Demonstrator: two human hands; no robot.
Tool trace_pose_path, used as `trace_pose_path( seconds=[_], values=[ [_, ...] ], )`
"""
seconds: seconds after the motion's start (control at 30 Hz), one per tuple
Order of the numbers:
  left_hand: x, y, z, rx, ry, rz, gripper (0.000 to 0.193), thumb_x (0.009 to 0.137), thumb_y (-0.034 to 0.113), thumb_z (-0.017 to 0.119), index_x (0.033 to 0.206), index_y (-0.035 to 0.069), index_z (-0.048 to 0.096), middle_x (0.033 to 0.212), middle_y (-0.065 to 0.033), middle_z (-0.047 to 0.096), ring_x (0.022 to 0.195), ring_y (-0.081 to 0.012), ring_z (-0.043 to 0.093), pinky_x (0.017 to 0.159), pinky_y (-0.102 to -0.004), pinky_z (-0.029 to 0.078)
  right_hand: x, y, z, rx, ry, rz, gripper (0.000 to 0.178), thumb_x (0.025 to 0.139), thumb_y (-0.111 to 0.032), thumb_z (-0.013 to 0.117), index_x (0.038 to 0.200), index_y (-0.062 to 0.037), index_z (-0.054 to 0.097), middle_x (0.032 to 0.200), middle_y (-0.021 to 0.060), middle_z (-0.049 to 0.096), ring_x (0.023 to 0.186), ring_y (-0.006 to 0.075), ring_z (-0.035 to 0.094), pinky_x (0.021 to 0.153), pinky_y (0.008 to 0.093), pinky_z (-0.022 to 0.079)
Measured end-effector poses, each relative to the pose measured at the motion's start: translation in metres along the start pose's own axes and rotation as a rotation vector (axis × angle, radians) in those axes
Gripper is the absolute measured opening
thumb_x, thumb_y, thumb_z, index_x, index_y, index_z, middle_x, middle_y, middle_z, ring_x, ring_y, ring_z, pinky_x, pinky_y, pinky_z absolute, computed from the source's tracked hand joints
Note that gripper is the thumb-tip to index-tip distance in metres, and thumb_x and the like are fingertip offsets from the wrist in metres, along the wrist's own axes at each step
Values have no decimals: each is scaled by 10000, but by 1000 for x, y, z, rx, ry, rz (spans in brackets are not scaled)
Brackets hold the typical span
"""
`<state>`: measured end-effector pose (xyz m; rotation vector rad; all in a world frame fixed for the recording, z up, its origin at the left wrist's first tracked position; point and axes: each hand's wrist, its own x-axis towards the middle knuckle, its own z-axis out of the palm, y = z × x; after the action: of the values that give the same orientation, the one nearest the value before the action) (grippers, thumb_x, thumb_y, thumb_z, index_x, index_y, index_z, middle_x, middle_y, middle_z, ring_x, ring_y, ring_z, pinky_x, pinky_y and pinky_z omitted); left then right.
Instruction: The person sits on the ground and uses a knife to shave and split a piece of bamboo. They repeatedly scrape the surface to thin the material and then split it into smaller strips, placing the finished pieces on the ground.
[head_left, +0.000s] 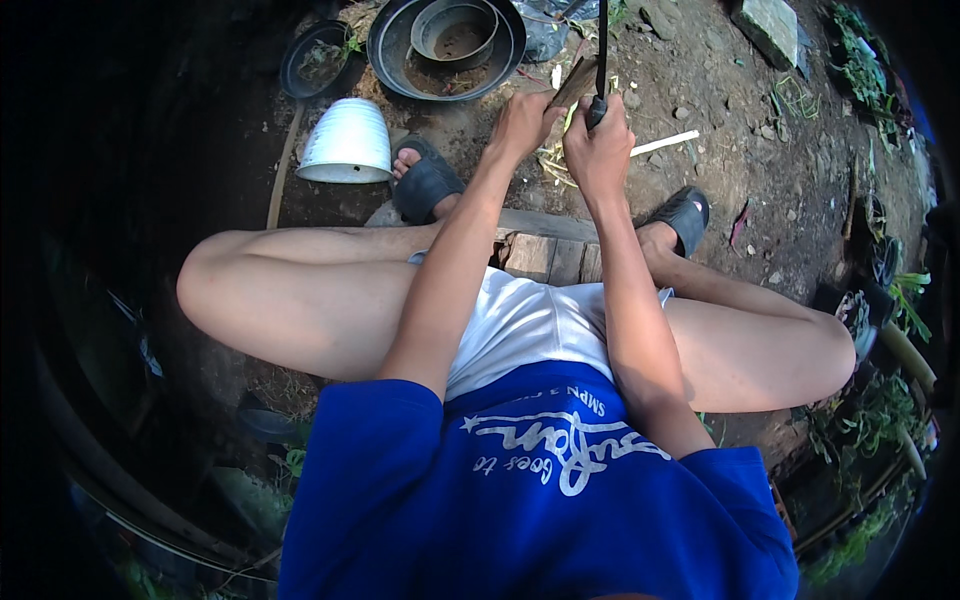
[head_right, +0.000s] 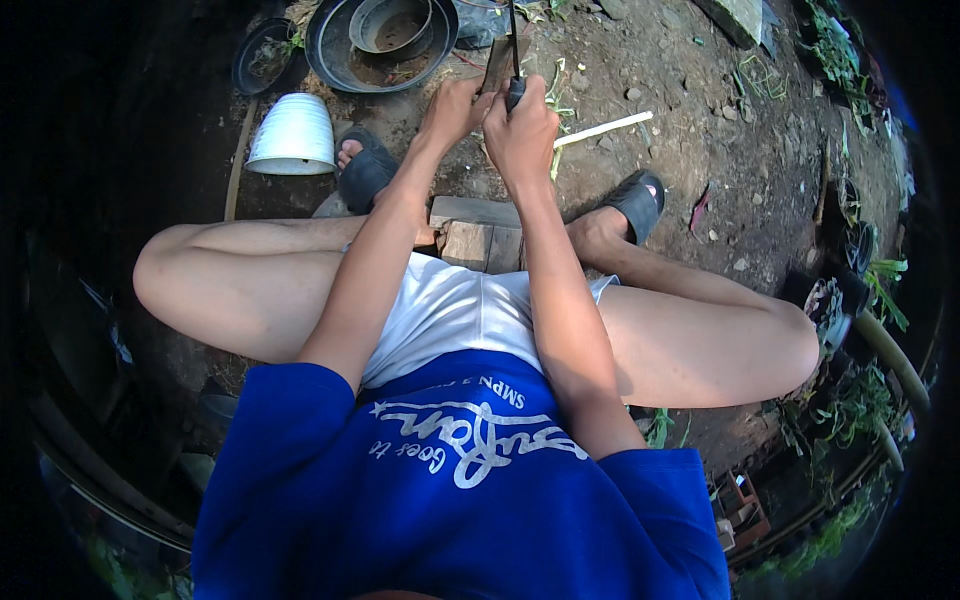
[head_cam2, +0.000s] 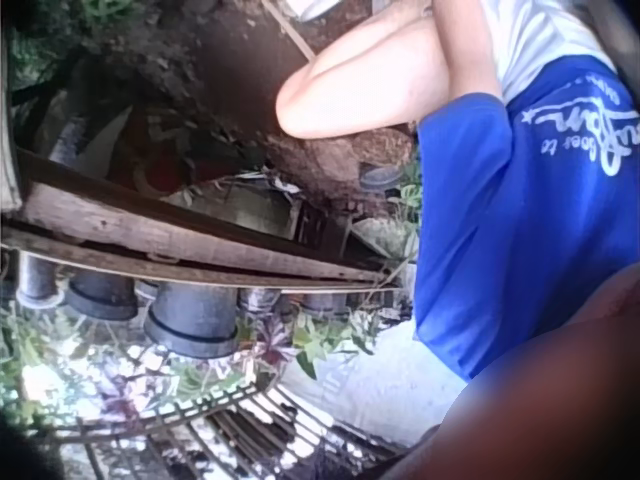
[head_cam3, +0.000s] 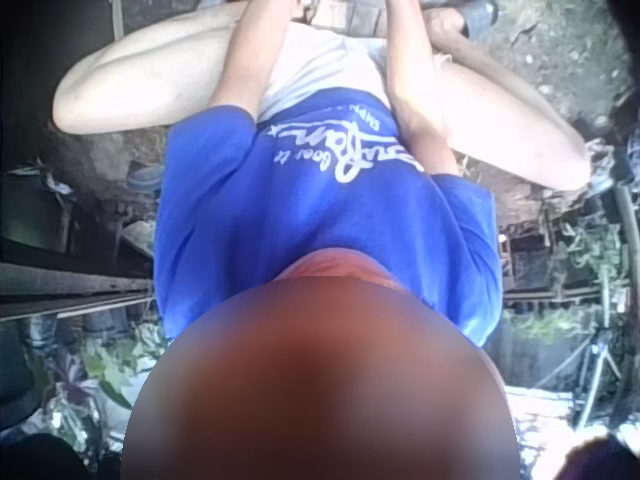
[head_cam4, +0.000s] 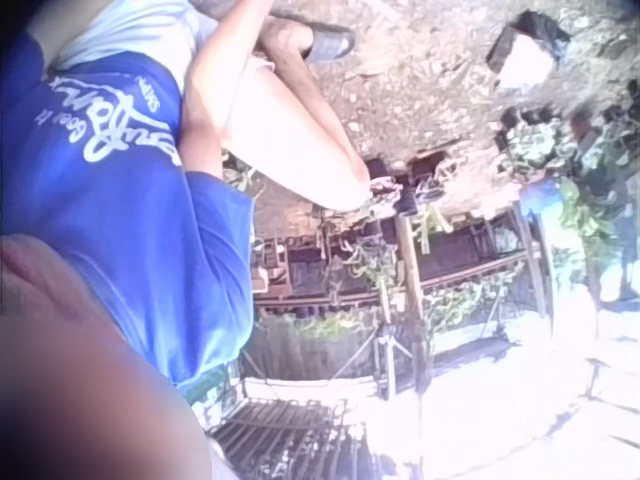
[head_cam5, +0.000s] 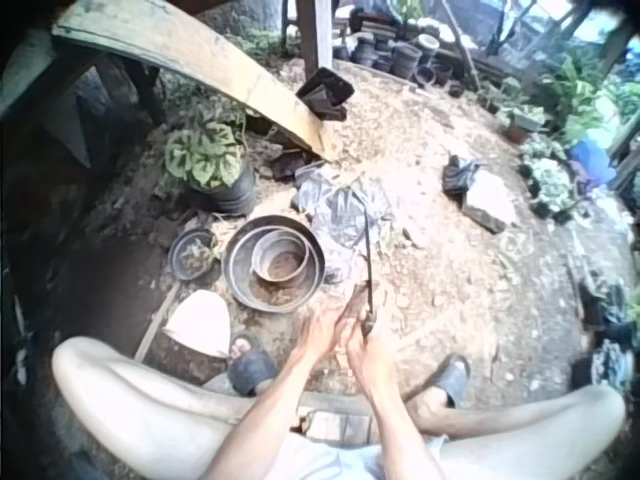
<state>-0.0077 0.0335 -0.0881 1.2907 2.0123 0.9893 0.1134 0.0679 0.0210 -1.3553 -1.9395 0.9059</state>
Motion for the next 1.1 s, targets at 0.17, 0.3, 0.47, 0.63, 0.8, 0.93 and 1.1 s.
trace_pose_path(
  seconds=[0.17, 0.3, 0.47, 0.63, 0.8, 0.93, 1.1],
  values=[
    [-1, -2, 0, 89, 16, 42, 254, 903, 209, 764, 1020, -16, 744, 848, -298, 686, 851, -503, 676, 722, -516, 550, 3, 1, -15, -49, -124, 17, 205, 971, -136, 641, 949, 34, 529, 733, 315, 657, 757, 527, 684, 642, 551, 519],
    [-1, 5, -3, 111, -9, -20, 279, 909, 256, 780, 1000, -7, 757, 846, -295, 693, 848, -503, 681, 726, -519, 552, 0, -13, -24, -87, -140, 8, 203, 970, -131, 654, 946, 33, 537, 722, 300, 658, 727, 502, 694, 610, 523, 520],
    [11, 25, -20, -50, 151, 161, 426, 893, 178, 791, 1272, 49, 645, 1075, -248, 732, 1028, -459, 691, 884, -500, 553, 1, -41, -44, -36, 6, -94, 213, 981, -131, 678, 924, 17, 535, 682, 258, 653, 632, 433, 703, 533, 464, 498],
    [10, 20, -59, -14, 162, 55, 668, 860, -7, 671, 1485, 89, 455, 1357, -184, 671, 1252, -402, 630, 1053, -462, 504, 8, -37, -46, -32, 127, -184, 232, 1000, -150, 669, 901, 5, 527, 668, 232, 652, 626, 432, 700, 522, 457, 492],
    [7, 5, -82, -52, 82, -89, 711, 878, -64, 563, 1544, 155, 441, 1469, -90, 626, 1282, -286, 648, 1045, -389, 527, 4, -8, -16, -228, -253, 85, 203, 961, -138, 638, 957, 49, 560, 793, 337, 682, 825, 526, 701, 703, 570, 536],
    [8, 10, -74, -132, 40, -92, 685, 872, -46, 577, 1521, 157, 490, 1448, -76, 648, 1306, -291, 639, 1069, -394, 512, 8, -11, -24, -178, -154, 70, 210, 965, -151, 659, 941, 29, 554, 758, 297, 685, 747, 499, 704, 638, 533, 533],
    [9, 17, -70, -62, 81, 10, 607, 840, -36, 590, 1429, 109, 577, 1368, -89, 699, 1273, -296, 652, 1083, -390, 501, 10, -30, -34, -67, 89, -173, 221, 988, -134, 670, 909, -5, 507, 671, 237, 655, 621, 456, 683, 533, 475, 497]
  ],
)
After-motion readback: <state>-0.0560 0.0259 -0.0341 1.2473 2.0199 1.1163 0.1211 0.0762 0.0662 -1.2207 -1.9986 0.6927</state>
